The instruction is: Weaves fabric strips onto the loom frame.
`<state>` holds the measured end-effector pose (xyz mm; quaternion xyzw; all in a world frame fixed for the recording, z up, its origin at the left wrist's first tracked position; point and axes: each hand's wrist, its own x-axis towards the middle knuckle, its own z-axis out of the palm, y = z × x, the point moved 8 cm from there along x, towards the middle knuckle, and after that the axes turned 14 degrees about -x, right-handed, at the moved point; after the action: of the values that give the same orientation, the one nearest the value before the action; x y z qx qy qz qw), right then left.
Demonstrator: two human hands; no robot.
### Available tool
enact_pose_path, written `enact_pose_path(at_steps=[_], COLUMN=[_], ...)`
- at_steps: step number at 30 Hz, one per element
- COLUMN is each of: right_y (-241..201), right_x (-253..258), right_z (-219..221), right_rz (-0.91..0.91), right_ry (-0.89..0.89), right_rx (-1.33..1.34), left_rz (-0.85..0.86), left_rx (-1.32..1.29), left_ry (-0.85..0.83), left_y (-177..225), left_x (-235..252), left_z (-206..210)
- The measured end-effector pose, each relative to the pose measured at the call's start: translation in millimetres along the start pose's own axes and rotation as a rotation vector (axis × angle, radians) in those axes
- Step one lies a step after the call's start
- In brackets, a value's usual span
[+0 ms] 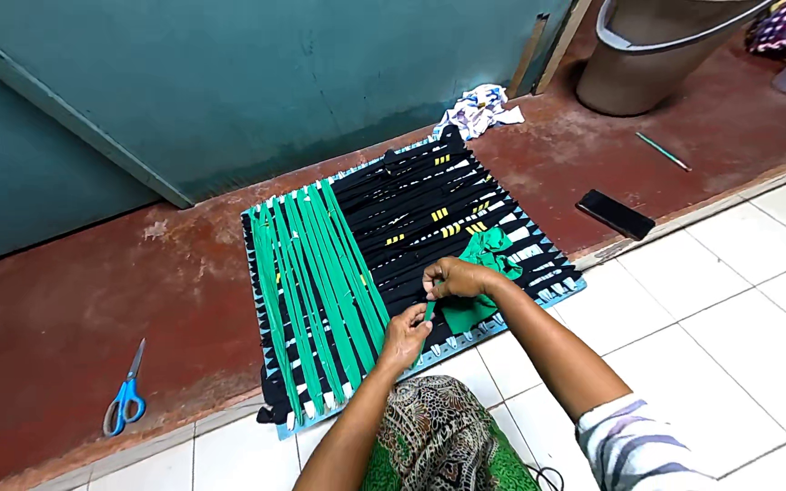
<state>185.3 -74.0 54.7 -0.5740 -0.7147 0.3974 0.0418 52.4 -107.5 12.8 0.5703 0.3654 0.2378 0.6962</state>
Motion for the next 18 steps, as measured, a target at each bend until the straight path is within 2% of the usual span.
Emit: enact_pose_path(at_steps=[3,5,13,18], right_y=[-1.9,5.3,52.8,72.4], right_x=[1.4,8.4,69.5,102.9], right_z=[-37.1,-54.4,-92.1,-103.5], right_rz=[-0.016,-0.041,-0.046,0.113], right_ry=[0.027,0.057,0.107,0.138], right_rx=[0.061,0.133,0.421,0.149], left_rz=[-0.168,-0.194,-0.149,-0.145], left_rx=[-0.374,-0.464,-0.528,-0.534], left_ry=[-0.183,-0.218,-0.053,0.058], left_y=[6.6,16.3,66.2,93.3], left_x=[28.5,47.3,146.2,188.4], left_z=[12.5,8.0,-67.5,-109.3])
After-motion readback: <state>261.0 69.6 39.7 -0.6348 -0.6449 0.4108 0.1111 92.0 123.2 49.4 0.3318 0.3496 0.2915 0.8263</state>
